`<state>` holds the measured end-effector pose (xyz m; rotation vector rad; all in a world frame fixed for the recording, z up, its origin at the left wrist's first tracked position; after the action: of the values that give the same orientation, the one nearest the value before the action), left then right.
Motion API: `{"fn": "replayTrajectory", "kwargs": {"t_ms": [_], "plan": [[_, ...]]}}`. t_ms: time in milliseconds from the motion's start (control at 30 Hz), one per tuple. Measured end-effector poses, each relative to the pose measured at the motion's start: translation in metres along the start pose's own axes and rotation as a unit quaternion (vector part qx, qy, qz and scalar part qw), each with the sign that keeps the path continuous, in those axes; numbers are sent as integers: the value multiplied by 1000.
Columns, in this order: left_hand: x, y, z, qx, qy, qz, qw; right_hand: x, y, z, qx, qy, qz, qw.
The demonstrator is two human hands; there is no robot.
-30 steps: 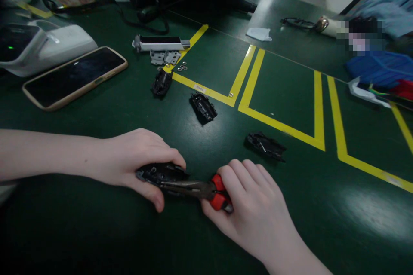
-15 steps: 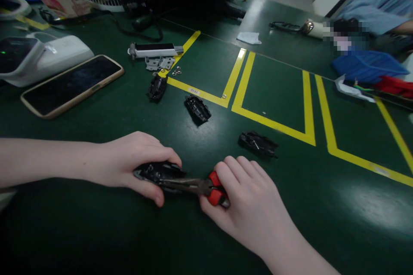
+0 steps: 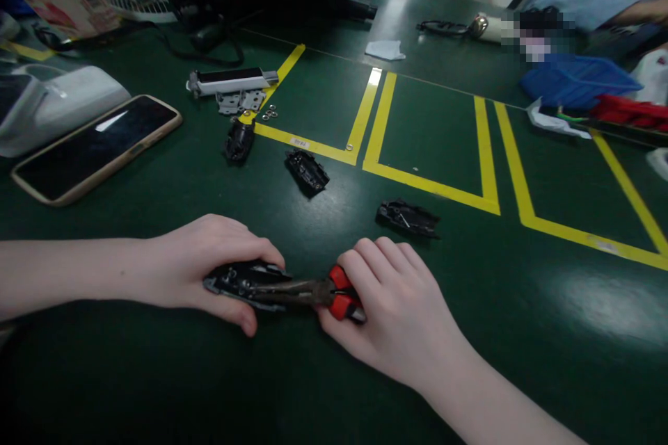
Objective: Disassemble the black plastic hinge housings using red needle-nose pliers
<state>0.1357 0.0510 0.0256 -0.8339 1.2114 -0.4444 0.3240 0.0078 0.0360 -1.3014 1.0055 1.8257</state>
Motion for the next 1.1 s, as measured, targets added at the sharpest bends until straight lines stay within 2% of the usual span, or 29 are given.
{"fn": "replayTrajectory", "kwargs": {"t_ms": [467, 800, 1100], "plan": [[0, -1, 1, 1, 9, 15, 1000, -1, -1, 0, 7, -11, 39, 999], [0, -2, 1, -9, 18, 18, 1000, 1, 3, 0, -6, 2, -2, 1000], [-3, 0, 5, -18, 0, -38, 999, 1, -4, -1, 35, 5, 33, 999]]}}
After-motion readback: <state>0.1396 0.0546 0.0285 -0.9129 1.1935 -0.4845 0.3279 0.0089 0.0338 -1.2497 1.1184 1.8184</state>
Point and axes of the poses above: each hand's wrist, its own z-axis towards the middle knuckle, its own x-axis out of the palm, y = z × x, the point moved 5 cm from there along z, towards the middle knuckle, and after that the axes turned 14 degrees about x, right-handed, at the moved point
